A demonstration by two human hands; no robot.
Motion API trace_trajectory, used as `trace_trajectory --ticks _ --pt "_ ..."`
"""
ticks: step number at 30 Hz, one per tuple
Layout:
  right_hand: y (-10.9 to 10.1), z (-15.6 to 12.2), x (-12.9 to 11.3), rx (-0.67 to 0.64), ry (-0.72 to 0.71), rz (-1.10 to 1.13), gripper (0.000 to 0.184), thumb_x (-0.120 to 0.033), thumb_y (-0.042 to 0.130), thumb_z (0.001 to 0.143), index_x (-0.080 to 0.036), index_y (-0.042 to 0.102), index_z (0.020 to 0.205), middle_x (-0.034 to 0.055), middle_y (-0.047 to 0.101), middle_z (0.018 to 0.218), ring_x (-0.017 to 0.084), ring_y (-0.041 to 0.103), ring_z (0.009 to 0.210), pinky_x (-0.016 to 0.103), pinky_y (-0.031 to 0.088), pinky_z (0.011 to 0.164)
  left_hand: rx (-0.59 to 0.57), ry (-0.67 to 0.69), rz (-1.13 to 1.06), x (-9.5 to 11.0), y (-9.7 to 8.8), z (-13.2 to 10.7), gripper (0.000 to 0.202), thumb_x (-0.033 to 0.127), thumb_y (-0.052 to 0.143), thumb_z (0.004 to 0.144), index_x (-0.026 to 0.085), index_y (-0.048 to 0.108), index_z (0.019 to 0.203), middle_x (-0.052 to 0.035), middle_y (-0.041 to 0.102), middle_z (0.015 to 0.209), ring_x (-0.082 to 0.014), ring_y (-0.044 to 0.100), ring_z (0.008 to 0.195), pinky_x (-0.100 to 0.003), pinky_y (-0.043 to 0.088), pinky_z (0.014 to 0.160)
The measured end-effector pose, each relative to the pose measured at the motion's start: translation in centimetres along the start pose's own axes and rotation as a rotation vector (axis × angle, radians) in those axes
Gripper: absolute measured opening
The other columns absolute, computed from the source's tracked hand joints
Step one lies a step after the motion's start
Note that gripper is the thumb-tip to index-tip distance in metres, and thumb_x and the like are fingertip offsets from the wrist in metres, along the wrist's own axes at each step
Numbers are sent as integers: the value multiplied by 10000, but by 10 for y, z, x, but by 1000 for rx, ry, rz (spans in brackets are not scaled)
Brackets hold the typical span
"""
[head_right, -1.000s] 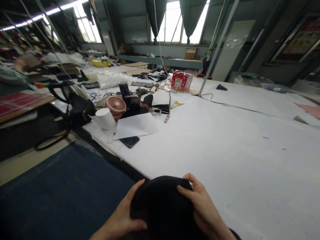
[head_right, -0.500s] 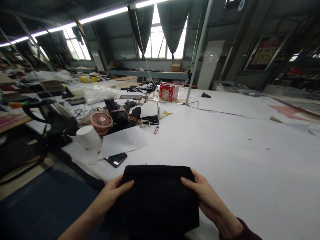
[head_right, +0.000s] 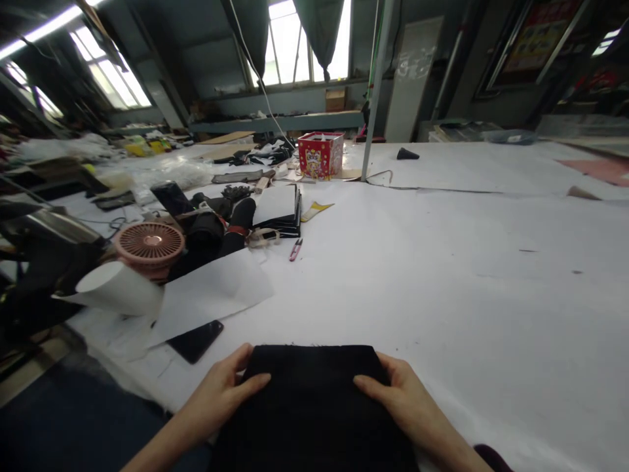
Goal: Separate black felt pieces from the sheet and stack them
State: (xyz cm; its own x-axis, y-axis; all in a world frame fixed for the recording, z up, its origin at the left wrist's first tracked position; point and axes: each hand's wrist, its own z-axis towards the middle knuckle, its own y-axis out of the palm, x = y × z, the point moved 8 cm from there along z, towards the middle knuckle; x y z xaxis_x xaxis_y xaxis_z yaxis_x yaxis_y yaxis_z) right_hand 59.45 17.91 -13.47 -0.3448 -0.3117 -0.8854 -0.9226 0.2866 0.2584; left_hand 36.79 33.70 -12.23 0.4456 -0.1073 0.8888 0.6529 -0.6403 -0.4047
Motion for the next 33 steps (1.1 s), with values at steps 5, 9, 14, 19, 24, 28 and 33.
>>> trace_trajectory --ticks 5,9,14,19,24,28,33 --pt "-7 1 15 -7 -10 84 308 -279 712 821 -269 697 1128 35 739 970 255 684 849 395 543 804 -18 -46 -126 -12 3 -7 331 478 709 754 194 595 880 -10 636 785 -182 580 753 -240 472 677" --pt "-10 -3 21 10 16 120 311 -293 722 809 -271 703 1119 40 740 967 275 686 853 417 550 804 -43 -94 -232 -22 10 -13 341 504 710 738 216 602 887 -4 636 728 -206 586 739 -264 491 657" --pt "-9 -4 15 38 31 114 294 -331 754 773 -263 726 1058 41 746 917 277 690 821 411 554 776 -24 -87 -262 -27 10 -16 307 475 721 732 226 599 864 2 635 718 -209 584 732 -266 492 636" --pt "-10 -7 11 122 5 60 294 -367 797 706 -237 752 966 46 746 858 276 687 788 387 557 732 -46 -48 -282 -14 10 -25 260 431 674 809 200 570 868 -11 642 805 -174 579 741 -247 474 656" --pt "-14 -11 12 221 -13 45 296 -374 826 658 -232 761 909 35 737 779 257 680 726 351 557 667 -15 -10 -226 -6 5 -31 257 420 662 825 193 543 814 15 571 719 -145 533 689 -227 436 635" --pt "-16 -10 16 215 -9 25 295 -369 831 655 -245 761 912 34 744 803 259 685 737 341 563 667 -37 1 -228 -5 5 -32 217 389 648 845 192 557 839 17 573 740 -142 521 701 -228 431 652" --pt "-20 -11 18 279 -11 12 313 -391 831 641 -245 766 910 41 750 818 273 686 734 364 576 677 -36 9 -238 -4 3 -33 188 361 655 843 194 572 862 20 593 752 -142 530 712 -222 420 647"
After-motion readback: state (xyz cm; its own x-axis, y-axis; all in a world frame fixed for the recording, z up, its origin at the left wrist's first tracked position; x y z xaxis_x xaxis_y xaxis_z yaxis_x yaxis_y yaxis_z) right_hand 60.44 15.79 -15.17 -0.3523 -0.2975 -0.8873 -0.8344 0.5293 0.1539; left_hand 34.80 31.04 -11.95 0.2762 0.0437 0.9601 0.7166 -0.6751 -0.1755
